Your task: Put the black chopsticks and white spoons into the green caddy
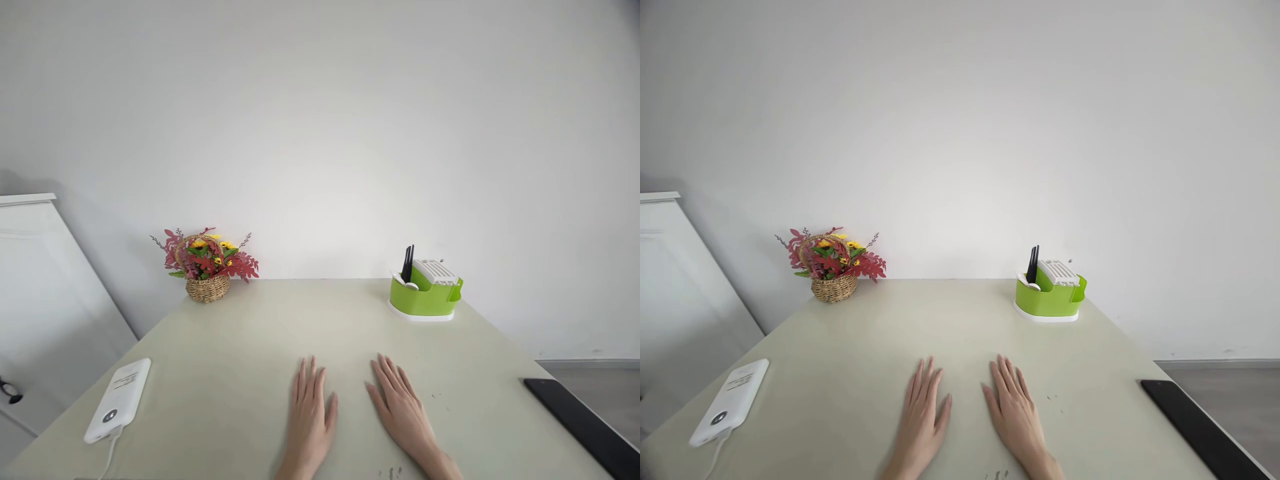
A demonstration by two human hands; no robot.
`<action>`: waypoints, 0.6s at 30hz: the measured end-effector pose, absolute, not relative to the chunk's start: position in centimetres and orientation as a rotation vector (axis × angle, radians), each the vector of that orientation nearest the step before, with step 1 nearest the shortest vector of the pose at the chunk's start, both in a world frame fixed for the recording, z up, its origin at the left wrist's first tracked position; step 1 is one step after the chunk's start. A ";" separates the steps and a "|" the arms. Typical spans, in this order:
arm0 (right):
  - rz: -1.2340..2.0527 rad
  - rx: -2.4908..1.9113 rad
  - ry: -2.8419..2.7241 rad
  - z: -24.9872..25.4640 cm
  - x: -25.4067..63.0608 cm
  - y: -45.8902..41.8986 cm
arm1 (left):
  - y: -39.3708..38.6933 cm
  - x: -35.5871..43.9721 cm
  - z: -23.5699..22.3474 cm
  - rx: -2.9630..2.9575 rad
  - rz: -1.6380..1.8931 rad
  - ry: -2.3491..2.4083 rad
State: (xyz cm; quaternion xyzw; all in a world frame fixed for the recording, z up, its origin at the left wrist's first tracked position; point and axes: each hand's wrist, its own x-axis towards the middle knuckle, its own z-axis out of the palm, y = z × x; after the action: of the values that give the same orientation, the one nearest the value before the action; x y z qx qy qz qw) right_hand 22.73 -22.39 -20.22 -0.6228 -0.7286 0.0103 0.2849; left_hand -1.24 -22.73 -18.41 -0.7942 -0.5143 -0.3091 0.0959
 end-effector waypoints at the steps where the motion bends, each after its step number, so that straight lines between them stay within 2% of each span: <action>1: 0.014 -1.658 -1.945 -20.3 22.7 -22.6 | -22.7 -1.3 -18.5 -2.358 -0.922 -1.518; 13: -0.072 -1.633 -1.976 -21.0 22.3 -25.0 | -23.3 -1.6 -16.7 -2.541 -0.939 -1.527; 18: -0.064 -1.620 -1.955 -20.9 22.3 -25.1 | -23.9 -1.5 -15.7 -2.580 -1.054 -1.582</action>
State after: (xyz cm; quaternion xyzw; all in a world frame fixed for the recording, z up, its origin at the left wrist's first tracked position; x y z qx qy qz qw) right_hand 22.31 -25.09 -20.90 -0.6093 -0.7351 -0.0242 0.2965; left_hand -1.51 -23.87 -15.74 -0.8047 -0.4934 -0.3288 -0.0315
